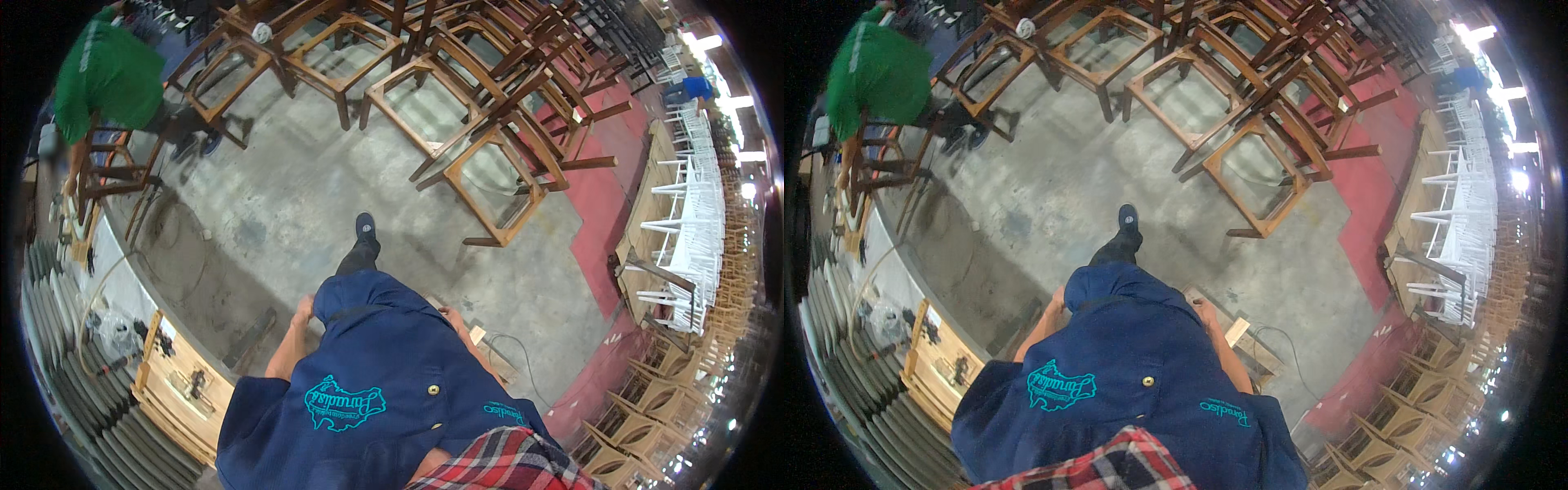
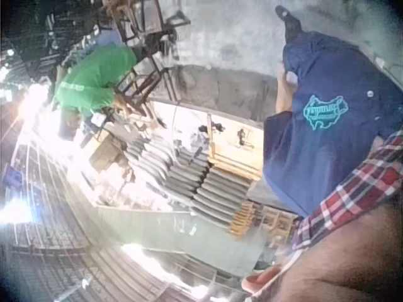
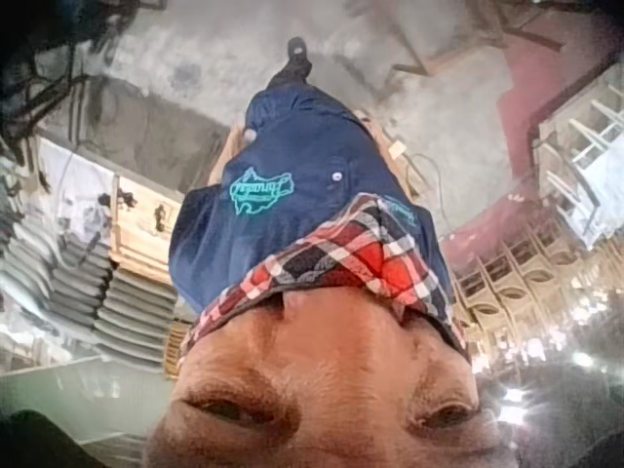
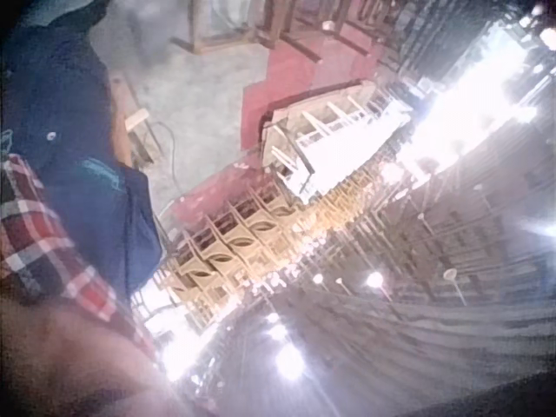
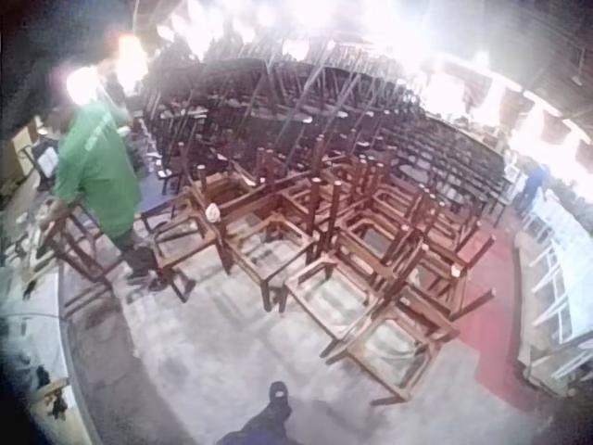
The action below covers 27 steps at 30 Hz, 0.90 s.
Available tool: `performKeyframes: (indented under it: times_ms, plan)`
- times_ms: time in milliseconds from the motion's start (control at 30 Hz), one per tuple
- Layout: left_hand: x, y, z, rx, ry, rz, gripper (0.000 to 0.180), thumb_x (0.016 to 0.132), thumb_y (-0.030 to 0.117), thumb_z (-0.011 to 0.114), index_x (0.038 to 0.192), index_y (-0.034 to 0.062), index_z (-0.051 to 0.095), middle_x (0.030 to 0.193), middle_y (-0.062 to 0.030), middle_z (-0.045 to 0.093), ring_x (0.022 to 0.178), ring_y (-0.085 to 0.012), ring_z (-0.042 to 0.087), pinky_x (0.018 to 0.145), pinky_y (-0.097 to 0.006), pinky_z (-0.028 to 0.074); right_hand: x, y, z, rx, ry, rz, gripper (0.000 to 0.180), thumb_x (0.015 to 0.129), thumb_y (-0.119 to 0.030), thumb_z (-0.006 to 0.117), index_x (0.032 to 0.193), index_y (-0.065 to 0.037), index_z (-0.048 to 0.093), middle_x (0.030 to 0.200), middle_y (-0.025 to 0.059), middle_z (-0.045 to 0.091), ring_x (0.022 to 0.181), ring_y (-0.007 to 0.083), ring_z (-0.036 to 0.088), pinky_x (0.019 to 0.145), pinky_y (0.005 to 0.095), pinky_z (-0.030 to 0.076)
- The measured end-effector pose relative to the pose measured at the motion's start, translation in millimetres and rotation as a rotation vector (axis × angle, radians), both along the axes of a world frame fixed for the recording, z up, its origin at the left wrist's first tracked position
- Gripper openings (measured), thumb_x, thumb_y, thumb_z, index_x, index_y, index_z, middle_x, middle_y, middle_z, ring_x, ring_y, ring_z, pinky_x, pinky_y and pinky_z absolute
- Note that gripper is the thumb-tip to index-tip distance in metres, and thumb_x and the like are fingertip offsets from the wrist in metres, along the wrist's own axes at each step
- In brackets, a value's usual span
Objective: The person attaches a gray upholstered seat cushion to a wooden chair frame using a pneumatic drill and fasteners. After securing the cushion, the person lifts the assembled unit and places it on a stack of similar cushions.
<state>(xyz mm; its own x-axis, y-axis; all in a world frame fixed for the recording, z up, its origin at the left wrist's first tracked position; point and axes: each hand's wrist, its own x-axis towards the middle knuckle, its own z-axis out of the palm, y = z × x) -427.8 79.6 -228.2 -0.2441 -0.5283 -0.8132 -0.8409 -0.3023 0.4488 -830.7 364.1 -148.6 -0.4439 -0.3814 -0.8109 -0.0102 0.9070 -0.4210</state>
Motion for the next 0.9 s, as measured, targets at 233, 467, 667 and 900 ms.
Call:
performKeyframes:
  times_ms: [233, 467, 667, 900]
  plan:
    - [-120.3, -209.4, 47.9, -0.192, 0.070, -0.061, 0.059, 0.086, 0.047, 0.066, 0.119, -0.0021, 0.065, 0.094, -0.0168, 0.074, 0.083, -0.0240, 0.071, 0.079, -0.036, 0.053, -95.5, -78.3, 27.6, 0.149, 0.083, -0.087, 0.063, 0.082, -0.035, 0.073, 0.129, 0.004, 0.057, 0.104, 0.0188, 0.071, 0.084, 0.0226, 0.070, 0.075, 0.0335, 0.053]
    - [-185.5, -308.4, 136.8, -0.331, 0.150, 0.058, 0.059, 0.089, 0.043, 0.065, 0.126, -0.0028, 0.060, 0.108, -0.0174, 0.071, 0.092, -0.0238, 0.070, 0.085, -0.035, 0.052, -136.8, -176.7, 30.5, -0.108, 0.198, -0.078, 0.062, 0.081, -0.038, 0.073, 0.125, 0.004, 0.060, 0.099, 0.0181, 0.072, 0.085, 0.0233, 0.070, 0.078, 0.0357, 0.054]
    - [-153.3, -239.7, 100.1, -0.313, 0.066, 0.165, 0.058, 0.091, 0.047, 0.062, 0.113, -0.0061, 0.065, 0.091, -0.0150, 0.073, 0.079, -0.0207, 0.069, 0.077, -0.034, 0.053, -197.1, -239.4, 22.5, -0.103, 0.234, 0.044, 0.056, 0.079, -0.044, 0.071, 0.116, -0.002, 0.068, 0.107, 0.0206, 0.071, 0.102, 0.0323, 0.068, 0.090, 0.0390, 0.052]
    - [-133.4, -80.0, 60.1, 0.055, -0.116, 0.030, 0.056, 0.093, 0.046, 0.058, 0.118, -0.0041, 0.062, 0.101, -0.0152, 0.071, 0.091, -0.0238, 0.068, 0.081, -0.035, 0.052, -334.1, -289.4, 6.2, -0.025, 0.246, 0.134, 0.057, 0.078, -0.041, 0.072, 0.119, -0.002, 0.066, 0.114, 0.0213, 0.069, 0.109, 0.0325, 0.065, 0.094, 0.0382, 0.050]
